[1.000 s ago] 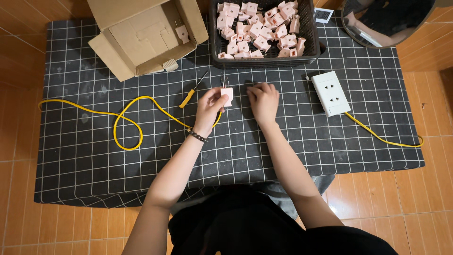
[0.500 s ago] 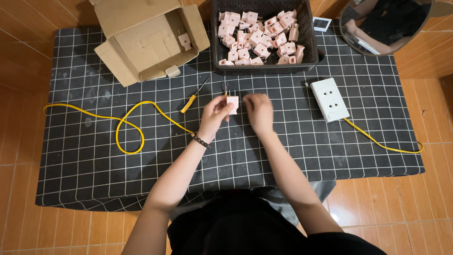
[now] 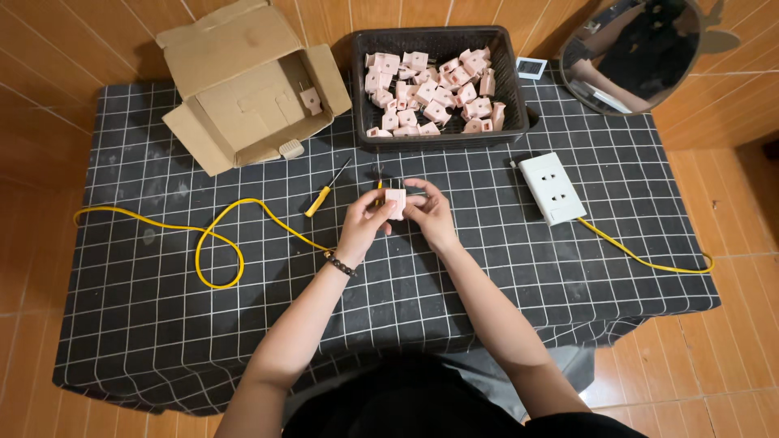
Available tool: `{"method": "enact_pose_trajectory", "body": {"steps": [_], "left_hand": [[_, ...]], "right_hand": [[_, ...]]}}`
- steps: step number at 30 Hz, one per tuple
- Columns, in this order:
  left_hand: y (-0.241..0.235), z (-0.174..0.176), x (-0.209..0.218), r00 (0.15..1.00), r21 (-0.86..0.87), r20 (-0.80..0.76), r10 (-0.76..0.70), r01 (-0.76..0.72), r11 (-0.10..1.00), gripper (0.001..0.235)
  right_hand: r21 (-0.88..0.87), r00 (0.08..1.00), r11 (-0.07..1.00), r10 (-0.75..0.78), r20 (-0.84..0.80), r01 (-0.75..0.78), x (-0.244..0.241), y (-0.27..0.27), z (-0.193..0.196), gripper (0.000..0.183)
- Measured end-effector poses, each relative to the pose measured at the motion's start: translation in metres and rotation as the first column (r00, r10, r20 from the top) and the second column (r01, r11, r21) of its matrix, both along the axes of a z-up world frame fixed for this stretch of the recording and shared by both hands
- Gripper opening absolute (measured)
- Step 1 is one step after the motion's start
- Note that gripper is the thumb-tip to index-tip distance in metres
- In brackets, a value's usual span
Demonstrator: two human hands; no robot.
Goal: The person assembles a pink electrical plug by inserting a yellow cable and tightening screws with a screwdriver. They test the plug by inserting it into a white power strip and then disassemble it to adjust the internal wiring before reassembling it.
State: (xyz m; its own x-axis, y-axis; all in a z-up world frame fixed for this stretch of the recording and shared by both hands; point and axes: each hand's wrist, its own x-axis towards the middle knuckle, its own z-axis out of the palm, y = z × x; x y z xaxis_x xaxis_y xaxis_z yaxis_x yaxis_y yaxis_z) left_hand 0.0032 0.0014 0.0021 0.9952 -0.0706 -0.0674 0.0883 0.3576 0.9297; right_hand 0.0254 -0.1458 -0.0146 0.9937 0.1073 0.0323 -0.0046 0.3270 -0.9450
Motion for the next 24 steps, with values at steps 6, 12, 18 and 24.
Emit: {"method": "enact_pose_trajectory", "body": {"steps": [6, 12, 18, 24], "left_hand": [[0.004, -0.001, -0.006, 1.000, -0.015, -0.019, 0.010, -0.011, 1.000, 0.044], [0.004, 0.001, -0.006, 0.999, 0.035, 0.028, 0.032, -0.033, 0.999, 0.043], [0.004, 0.007, -0.009, 0.995, 0.104, 0.081, 0.061, -0.069, 0.992, 0.040], [0.006, 0.009, -0.004, 0.958, 0.411, 0.284, 0.034, -0.154, 0.899, 0.036]], "right_hand": [[0.126, 0.998, 0.990, 0.059, 0.002, -0.059, 0.000, -0.004, -0.003, 0.066], [0.127, 0.993, 0.986, 0.102, 0.052, -0.108, -0.002, -0.007, -0.001, 0.065], [0.049, 0.992, 0.995, 0.078, 0.101, -0.083, -0.004, -0.001, 0.004, 0.066], [0.064, 0.997, 0.997, 0.046, 0.060, -0.050, 0.001, -0.003, 0.002, 0.048]]}}
